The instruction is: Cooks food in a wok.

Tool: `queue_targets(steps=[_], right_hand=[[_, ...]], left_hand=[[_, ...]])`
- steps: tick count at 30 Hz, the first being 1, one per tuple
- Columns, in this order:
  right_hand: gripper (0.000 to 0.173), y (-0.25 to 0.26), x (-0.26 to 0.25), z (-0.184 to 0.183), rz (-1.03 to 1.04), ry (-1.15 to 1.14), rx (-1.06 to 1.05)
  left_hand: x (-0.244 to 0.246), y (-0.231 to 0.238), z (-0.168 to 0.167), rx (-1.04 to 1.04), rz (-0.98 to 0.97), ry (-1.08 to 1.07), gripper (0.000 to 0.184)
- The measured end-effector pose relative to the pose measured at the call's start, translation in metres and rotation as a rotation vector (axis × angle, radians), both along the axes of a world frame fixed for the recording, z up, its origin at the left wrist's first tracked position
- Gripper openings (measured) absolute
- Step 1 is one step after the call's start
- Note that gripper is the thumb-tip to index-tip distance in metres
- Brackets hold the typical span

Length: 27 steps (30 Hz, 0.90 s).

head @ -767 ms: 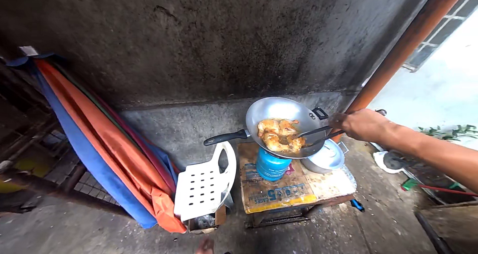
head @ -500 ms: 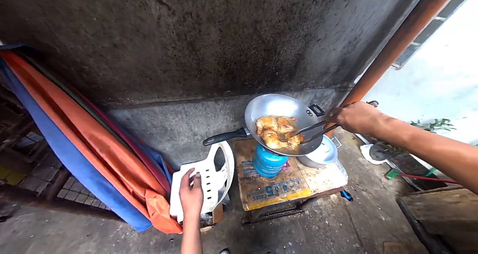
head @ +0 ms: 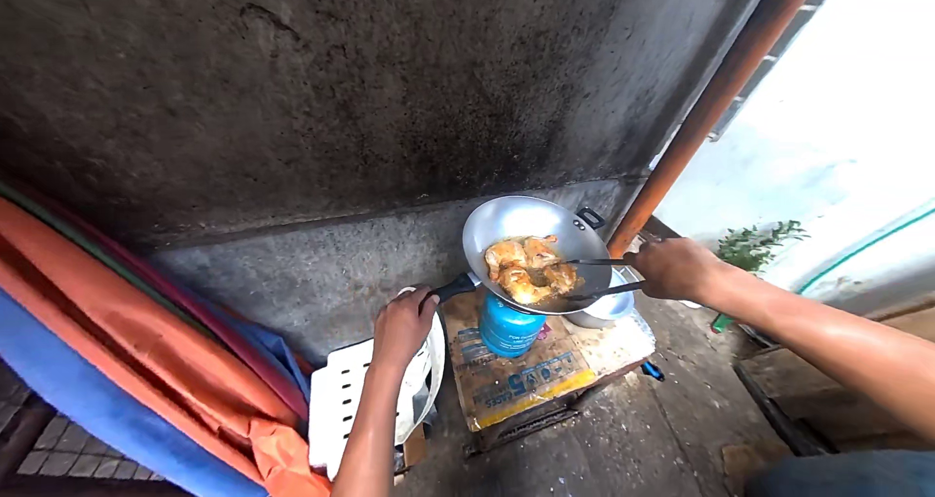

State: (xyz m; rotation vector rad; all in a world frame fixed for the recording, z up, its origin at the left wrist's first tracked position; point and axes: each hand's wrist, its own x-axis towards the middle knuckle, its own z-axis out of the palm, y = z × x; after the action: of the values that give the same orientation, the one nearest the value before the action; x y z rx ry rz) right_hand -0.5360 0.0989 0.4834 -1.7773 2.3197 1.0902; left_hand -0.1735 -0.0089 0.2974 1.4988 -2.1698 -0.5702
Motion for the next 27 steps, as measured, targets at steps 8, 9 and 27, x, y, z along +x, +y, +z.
queue_targets(steps=[8, 9, 27], right_hand=[[0.034, -0.003, 0.017, -0.014, -0.053, 0.070, -0.041], [0.033, -0.003, 0.018, -0.014, -0.060, 0.074, -0.048], [0.029, -0.004, 0.011, 0.000, -0.153, 0.070, -0.094]], left_hand=[[0.004, 0.012, -0.032, -0.235, -0.105, 0.133, 0.049], [0.005, 0.011, -0.031, -0.239, -0.119, 0.121, 0.050], [0.006, 0.002, -0.037, -0.258, -0.142, 0.141, 0.050]])
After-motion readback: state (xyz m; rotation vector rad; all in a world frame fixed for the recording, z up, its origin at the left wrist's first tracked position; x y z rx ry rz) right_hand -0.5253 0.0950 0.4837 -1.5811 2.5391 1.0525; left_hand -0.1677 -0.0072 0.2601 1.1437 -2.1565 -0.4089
